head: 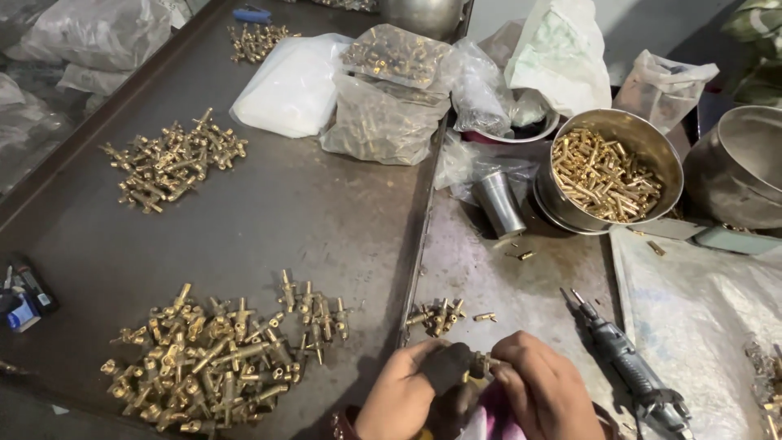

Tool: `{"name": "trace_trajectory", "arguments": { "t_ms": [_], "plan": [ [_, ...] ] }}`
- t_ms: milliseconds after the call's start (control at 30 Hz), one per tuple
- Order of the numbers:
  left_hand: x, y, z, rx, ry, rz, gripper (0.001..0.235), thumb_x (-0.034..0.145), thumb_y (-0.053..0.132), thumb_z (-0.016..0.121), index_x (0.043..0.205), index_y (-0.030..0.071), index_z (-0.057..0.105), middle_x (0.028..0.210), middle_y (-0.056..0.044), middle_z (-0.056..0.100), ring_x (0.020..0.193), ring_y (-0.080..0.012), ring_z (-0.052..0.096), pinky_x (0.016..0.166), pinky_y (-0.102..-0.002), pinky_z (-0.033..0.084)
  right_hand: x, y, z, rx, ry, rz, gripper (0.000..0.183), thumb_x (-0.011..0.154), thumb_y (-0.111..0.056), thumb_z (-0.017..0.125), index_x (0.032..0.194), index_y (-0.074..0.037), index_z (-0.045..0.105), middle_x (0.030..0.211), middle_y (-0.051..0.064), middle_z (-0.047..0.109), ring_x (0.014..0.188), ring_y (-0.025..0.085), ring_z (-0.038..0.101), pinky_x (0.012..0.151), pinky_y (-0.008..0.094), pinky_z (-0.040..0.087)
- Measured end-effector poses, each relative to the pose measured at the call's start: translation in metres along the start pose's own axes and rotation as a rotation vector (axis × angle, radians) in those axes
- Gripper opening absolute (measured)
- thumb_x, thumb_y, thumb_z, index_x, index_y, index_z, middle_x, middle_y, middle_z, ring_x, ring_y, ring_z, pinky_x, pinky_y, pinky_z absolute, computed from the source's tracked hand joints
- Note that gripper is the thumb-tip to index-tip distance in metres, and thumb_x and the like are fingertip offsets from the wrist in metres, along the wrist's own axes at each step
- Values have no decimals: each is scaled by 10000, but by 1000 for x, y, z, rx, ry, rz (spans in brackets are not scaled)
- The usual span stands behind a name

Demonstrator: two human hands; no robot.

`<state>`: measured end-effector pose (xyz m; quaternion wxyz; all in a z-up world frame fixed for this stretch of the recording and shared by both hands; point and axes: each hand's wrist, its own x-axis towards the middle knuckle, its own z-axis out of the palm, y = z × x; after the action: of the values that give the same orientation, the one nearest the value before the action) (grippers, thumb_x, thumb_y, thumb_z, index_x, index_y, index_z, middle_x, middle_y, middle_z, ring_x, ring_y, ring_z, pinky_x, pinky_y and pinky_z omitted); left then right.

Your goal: Cleaning and deburring small brass components using a hand-held rotary power tool at a fabrication workstation.

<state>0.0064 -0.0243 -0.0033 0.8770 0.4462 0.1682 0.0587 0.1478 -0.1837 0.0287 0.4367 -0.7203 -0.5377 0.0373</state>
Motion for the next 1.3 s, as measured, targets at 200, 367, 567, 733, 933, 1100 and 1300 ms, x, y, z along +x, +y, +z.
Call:
{"name": "trace_trajectory", "arguments": {
  "t_ms": [200,367,567,733,933,1100,1300],
  "plan": [
    [1,-1,7,12,-33,138,219,1037,190,585,1105,27,715,890,3,713,781,-64,646,696,-220,519,9,-21,-9,-156,44,-308,207,852,-114,719,1012,-18,628,949,127,656,808,291,685,687,352,556],
    [-6,18,25,104,21,174,237,969,69,642,1202,55,679,971,26,686,841,-45,609,751,-213,500,-19,9,2,159,22,89,110,929,-124,646,963,-23,675,850,93,681,763,212,685,675,300,554],
    [-11,26,33,275,48,218,322,908,15,687,1228,52,673,1030,-15,724,911,-67,679,817,-239,575,-39,37,10,664,1,549,260,1012,-191,571,901,16,681,775,64,649,717,142,620,663,292,514],
    [-14,31,32,588,48,404,375,901,56,709,1274,53,669,1182,-72,768,1061,-121,737,876,-267,606,-40,45,15,960,53,818,270,995,-195,582,911,46,669,765,51,611,702,132,553,642,304,464],
    [-14,34,27,872,45,543,446,870,140,751,1306,93,669,1220,-115,753,1136,-247,751,960,-333,574,-35,39,16,1096,78,852,274,992,-208,584,873,35,623,726,53,550,640,154,501,583,316,418],
    [-13,29,21,875,39,571,518,854,118,725,1366,97,646,1257,-136,729,1146,-276,737,972,-352,570,-31,34,18,1239,60,774,305,1012,-215,548,844,39,573,696,76,498,612,205,498,568,360,441],
    [-11,23,13,877,89,556,536,869,143,761,1389,113,637,1213,-139,746,1081,-263,764,931,-345,583,-25,29,15,1233,-24,778,323,1014,-234,529,858,45,573,703,105,529,642,229,536,615,373,470]
  ]
}}
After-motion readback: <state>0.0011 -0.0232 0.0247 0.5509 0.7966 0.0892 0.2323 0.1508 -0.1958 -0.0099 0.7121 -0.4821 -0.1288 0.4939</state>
